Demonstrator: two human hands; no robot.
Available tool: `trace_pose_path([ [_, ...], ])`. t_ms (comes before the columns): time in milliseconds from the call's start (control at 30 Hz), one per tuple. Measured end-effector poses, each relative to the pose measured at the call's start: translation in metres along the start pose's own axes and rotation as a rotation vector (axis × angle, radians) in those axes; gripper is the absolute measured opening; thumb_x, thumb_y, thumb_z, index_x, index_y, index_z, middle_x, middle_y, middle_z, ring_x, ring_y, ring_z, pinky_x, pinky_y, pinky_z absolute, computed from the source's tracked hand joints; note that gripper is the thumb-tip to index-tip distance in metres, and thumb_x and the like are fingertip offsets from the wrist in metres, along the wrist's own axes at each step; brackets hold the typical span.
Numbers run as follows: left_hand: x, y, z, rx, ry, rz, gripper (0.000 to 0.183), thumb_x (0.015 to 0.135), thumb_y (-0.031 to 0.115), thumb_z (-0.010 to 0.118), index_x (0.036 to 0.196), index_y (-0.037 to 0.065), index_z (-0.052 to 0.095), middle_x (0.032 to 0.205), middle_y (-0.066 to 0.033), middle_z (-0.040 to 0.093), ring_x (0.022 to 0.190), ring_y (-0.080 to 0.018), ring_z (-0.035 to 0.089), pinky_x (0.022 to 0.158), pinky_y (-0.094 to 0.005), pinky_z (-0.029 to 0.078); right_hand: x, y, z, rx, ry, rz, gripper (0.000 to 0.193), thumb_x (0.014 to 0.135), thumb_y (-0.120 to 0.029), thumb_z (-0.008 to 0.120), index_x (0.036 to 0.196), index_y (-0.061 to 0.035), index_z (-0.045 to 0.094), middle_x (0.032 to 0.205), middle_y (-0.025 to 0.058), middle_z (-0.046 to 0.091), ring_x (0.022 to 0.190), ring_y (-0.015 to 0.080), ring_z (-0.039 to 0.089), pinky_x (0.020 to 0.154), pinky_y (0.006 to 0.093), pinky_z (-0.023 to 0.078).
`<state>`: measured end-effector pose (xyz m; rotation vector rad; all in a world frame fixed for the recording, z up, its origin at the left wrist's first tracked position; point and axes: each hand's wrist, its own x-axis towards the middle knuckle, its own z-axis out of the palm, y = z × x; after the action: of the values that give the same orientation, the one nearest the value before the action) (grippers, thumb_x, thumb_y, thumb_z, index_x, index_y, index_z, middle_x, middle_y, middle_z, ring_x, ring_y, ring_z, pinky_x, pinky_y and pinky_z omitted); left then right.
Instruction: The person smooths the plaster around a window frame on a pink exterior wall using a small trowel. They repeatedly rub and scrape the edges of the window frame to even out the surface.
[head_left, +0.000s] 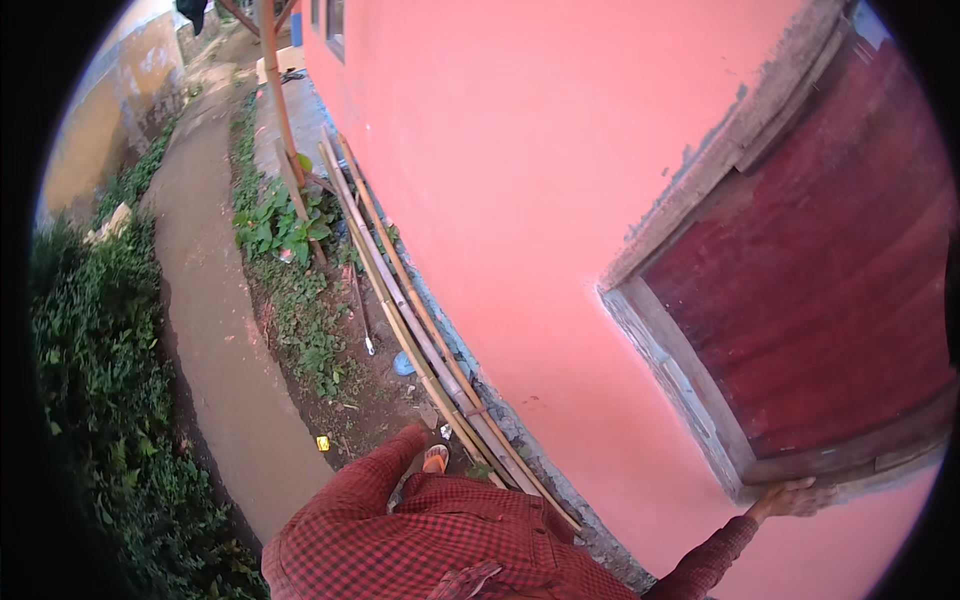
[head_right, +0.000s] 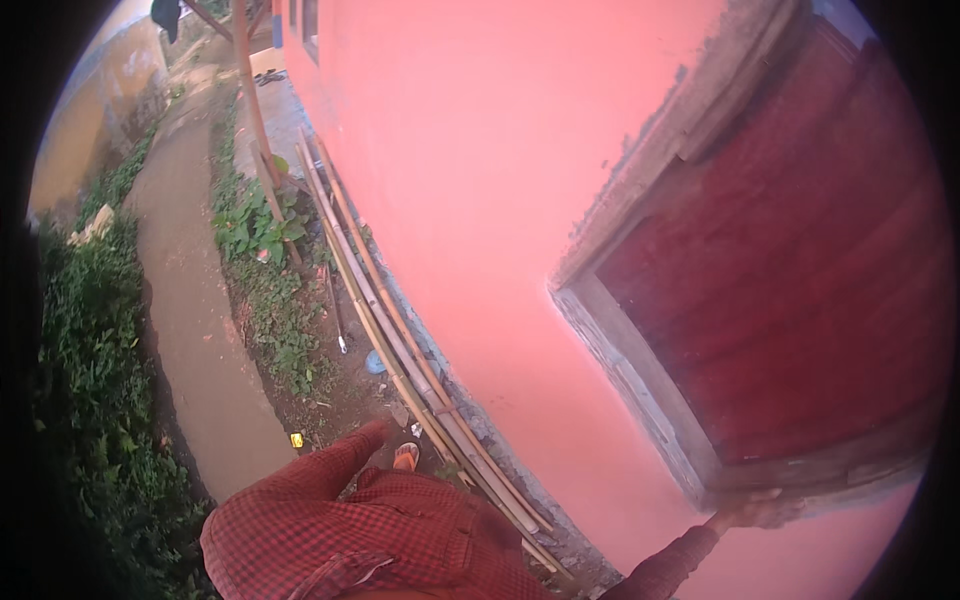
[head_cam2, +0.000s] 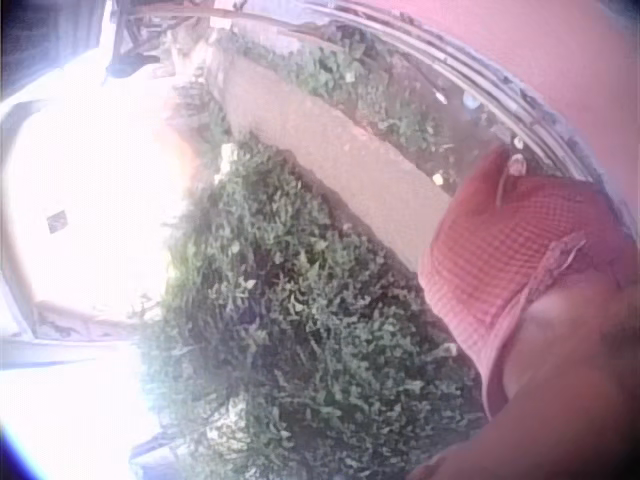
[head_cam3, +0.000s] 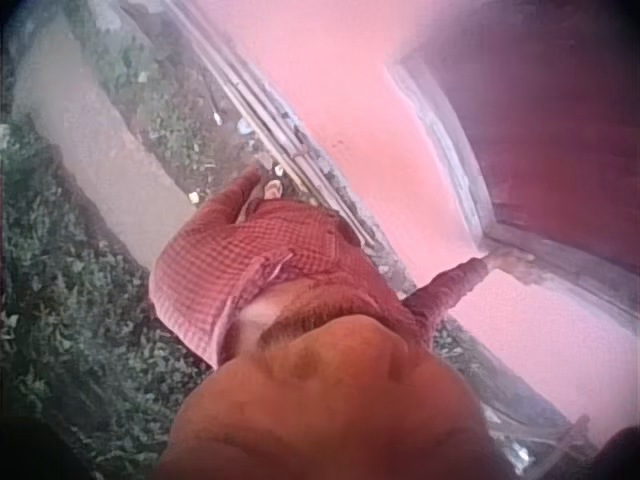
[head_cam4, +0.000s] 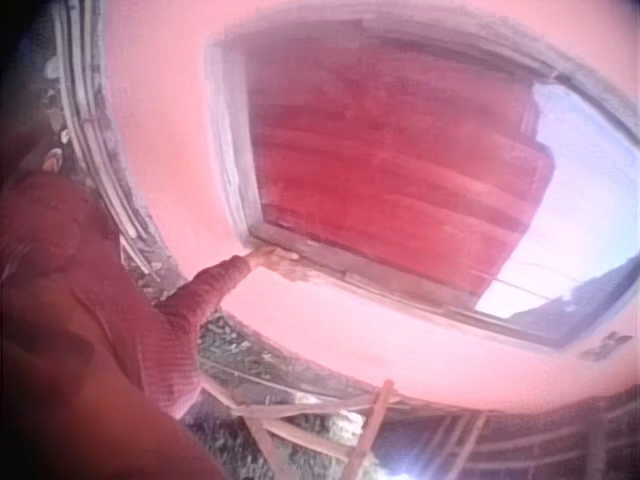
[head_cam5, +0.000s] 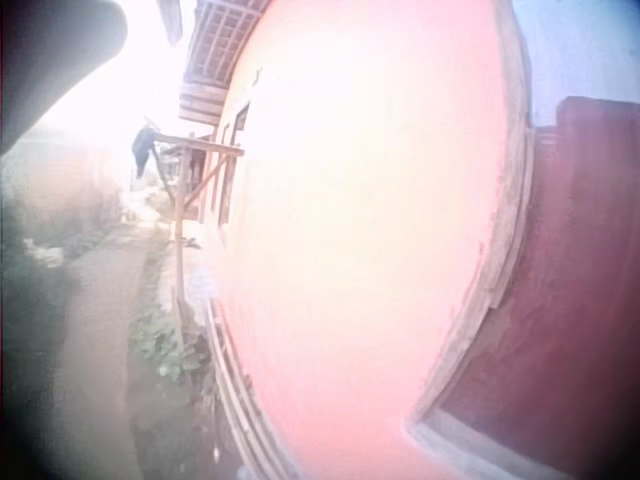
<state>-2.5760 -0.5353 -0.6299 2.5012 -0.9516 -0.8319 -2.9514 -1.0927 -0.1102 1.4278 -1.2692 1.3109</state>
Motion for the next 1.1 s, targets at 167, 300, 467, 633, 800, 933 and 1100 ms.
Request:
trace_pose_path([
  [167, -0.029, -0.017, 0.011, 0.287, -0.141, 0.187, 0.024, 0.082, 0.006, 0.056, 0.100, 0.007, 0.071, 0.112, -0.0201, 0.067, 0.109, -0.0349, 0.063, 0.093, -0.0444, 0.052, 0.080, -0.040, 0.015, 0.264, 0.109, -0.069, 0.054, 0.104, -0.027, 0.042, 0.153, -0.0074, 0.031, 0.159, 0.0161, 0.029, 0.148, 0.0370, 0.022, 0.118, 0.0554, 0.016],
  [300, -0.024, 0.027, 0.014, 0.153, -0.206, 0.199, 0.023, 0.081, 0.004, 0.056, 0.100, 0.005, 0.069, 0.113, -0.0202, 0.066, 0.109, -0.0374, 0.063, 0.092, -0.0457, 0.052, -0.021, -0.024, 0.016, 0.273, -0.035, 0.001, 0.052, 0.099, -0.015, 0.048, 0.148, -0.0021, 0.037, 0.157, 0.0182, 0.031, 0.148, 0.0407, 0.020, 0.118, 0.0569, 0.011],
  [467, 0.001, 0.071, 0.033, 0.073, -0.201, 0.281, 0.024, 0.081, 0.004, 0.055, 0.102, 0.005, 0.068, 0.114, -0.0202, 0.066, 0.108, -0.0376, 0.063, 0.092, -0.0456, 0.052, -0.042, -0.009, 0.020, 0.333, -0.059, -0.041, 0.054, 0.099, -0.022, 0.049, 0.148, -0.0017, 0.038, 0.158, 0.0179, 0.030, 0.149, 0.0417, 0.015, 0.118, 0.0591, 0.004],
  [633, 0.014, 0.106, 0.020, 0.054, -0.183, 0.307, 0.025, 0.082, 0.004, 0.055, 0.103, 0.005, 0.067, 0.114, -0.0202, 0.066, 0.108, -0.0379, 0.063, 0.092, -0.0454, 0.052, 0.059, -0.006, 0.002, 0.404, -0.031, -0.035, 0.058, 0.100, -0.026, 0.050, 0.152, -0.0038, 0.033, 0.160, 0.0170, 0.028, 0.151, 0.0361, 0.013, 0.119, 0.0540, 0.002],
  [800, 0.015, 0.126, 0.019, 0.024, -0.153, 0.322, 0.026, 0.082, 0.003, 0.054, 0.105, 0.005, 0.066, 0.115, -0.0201, 0.065, 0.108, -0.0382, 0.063, 0.092, -0.0453, 0.052, -0.055, -0.005, 0.013, 0.381, -0.058, -0.102, 0.055, 0.098, -0.020, 0.052, 0.149, -0.0048, 0.039, 0.158, 0.0167, 0.031, 0.150, 0.0400, 0.015, 0.120, 0.0545, -0.001],
  [933, 0.006, 0.128, 0.033, 0.024, -0.174, 0.350, 0.027, 0.083, 0.003, 0.054, 0.107, 0.005, 0.065, 0.116, -0.0201, 0.065, 0.108, -0.0384, 0.063, 0.092, -0.0453, 0.052, -0.037, 0.008, 0.023, 0.415, -0.029, -0.148, 0.052, 0.096, -0.018, 0.055, 0.145, -0.0046, 0.044, 0.156, 0.0160, 0.035, 0.150, 0.0386, 0.017, 0.120, 0.0540, 0.000],
  [1100, -0.017, 0.115, 0.047, 0.038, -0.208, 0.373, 0.028, 0.083, 0.003, 0.053, 0.108, 0.005, 0.064, 0.116, -0.0201, 0.065, 0.108, -0.0387, 0.062, 0.092, -0.0451, 0.052, 0.037, 0.002, 0.019, 0.508, 0.028, -0.100, 0.048, 0.097, -0.018, 0.054, 0.143, -0.0071, 0.048, 0.155, 0.0129, 0.039, 0.150, 0.0361, 0.019, 0.120, 0.0526, 0.000],
])
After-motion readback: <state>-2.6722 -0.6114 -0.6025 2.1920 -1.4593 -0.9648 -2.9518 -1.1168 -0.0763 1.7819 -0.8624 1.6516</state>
